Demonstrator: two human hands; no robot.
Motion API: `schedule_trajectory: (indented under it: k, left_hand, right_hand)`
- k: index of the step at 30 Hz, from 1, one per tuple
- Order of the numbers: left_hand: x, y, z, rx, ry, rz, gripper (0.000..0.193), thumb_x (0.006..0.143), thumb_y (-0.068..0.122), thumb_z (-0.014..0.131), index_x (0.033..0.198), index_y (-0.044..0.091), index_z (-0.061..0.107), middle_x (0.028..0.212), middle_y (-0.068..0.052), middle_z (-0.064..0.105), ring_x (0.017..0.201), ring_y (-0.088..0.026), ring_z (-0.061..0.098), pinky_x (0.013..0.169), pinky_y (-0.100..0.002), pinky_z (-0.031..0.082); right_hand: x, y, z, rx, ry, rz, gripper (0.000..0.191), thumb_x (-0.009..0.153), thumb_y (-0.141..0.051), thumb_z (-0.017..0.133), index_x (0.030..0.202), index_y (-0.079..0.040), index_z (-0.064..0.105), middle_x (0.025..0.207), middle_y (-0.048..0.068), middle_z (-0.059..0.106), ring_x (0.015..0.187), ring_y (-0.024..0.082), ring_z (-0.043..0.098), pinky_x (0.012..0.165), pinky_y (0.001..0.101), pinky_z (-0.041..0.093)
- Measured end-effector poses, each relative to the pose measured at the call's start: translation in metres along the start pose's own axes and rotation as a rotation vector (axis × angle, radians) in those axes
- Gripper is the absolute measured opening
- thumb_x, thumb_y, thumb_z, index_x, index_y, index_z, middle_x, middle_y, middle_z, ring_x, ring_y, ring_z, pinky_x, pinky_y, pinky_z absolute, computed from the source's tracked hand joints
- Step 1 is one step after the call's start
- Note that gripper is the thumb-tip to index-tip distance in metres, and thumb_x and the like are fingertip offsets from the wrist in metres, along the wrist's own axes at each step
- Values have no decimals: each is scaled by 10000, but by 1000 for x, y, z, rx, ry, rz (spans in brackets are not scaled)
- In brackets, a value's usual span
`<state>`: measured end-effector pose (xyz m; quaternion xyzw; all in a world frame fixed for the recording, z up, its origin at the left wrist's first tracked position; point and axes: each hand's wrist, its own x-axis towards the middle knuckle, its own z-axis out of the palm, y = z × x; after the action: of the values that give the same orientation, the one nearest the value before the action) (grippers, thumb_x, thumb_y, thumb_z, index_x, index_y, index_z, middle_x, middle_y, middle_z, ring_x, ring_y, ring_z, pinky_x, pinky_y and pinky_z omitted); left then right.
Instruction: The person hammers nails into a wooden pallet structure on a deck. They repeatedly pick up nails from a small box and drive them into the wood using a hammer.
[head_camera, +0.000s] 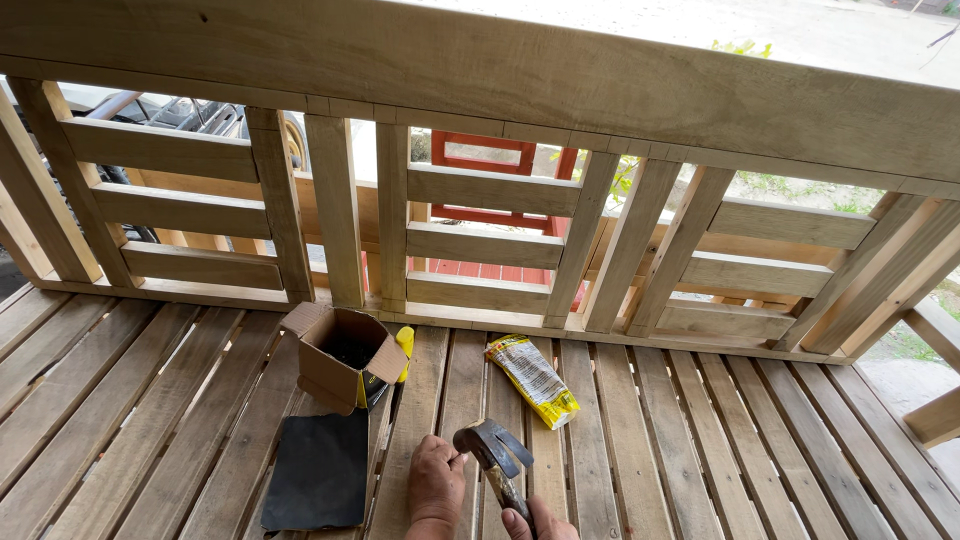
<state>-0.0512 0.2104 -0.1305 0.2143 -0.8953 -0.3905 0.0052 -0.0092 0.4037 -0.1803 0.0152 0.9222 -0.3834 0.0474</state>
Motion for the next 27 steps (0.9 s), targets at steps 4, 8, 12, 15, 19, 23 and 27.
schedule_trajectory:
  k: [4,8,12,15,19,23,27]
  left_hand:
    - [-2,2,-4,43,-31,2,50,897,156,719,897,116,749,1027,45,640,1067,-132,624,1004,-273,526]
    - [-2,5,-7,23,-51,-32,78,908,175,728,900,99,747,1030,39,638,1068,-136,624,1013,-272,528]
    - [-3,6,-9,5,-26,-23,70,893,172,735,889,107,759,1029,44,647,1064,-132,629,991,-269,544]
    - [-2,7,-10,37,-74,-45,66,920,147,705,894,118,759,1038,48,648,1067,-120,633,996,-264,543]
    - [-2,10,-13,-3,-45,-27,65,918,160,721,909,108,757,1050,35,653,1070,-128,632,1006,-260,550]
    - [-7,18,-22,74,-120,-71,92,927,83,675,944,137,747,1084,76,642,1105,-81,627,1042,-228,549]
    - [-13,23,-30,50,-100,-22,139,947,125,663,1077,127,712,1167,36,616,1160,-118,617,1058,-245,543]
  right_hand:
    - [2,-3,6,-141,-101,130,582,875,-714,587,984,-159,722,665,74,731,683,193,796,650,370,606]
    - [-2,-6,1,-75,-34,98,612,846,-728,563,1009,-161,727,643,92,728,666,215,800,650,389,605]
    - [1,-14,-11,-55,-142,154,607,863,-722,534,1015,-162,714,674,97,725,723,224,791,699,405,598]
    - [8,-16,-16,-208,-291,182,653,959,-729,483,996,-115,699,683,129,686,738,242,776,717,404,585]
    - [10,-15,-15,-153,-241,180,630,912,-728,488,1017,-141,692,682,107,695,748,231,791,726,400,601]
    - [9,-16,-14,-192,-252,149,667,891,-749,486,1002,-123,687,659,121,668,731,258,766,720,427,585]
    - [12,-15,-17,-206,-283,119,657,942,-738,478,993,-117,686,659,119,663,741,247,767,722,408,588]
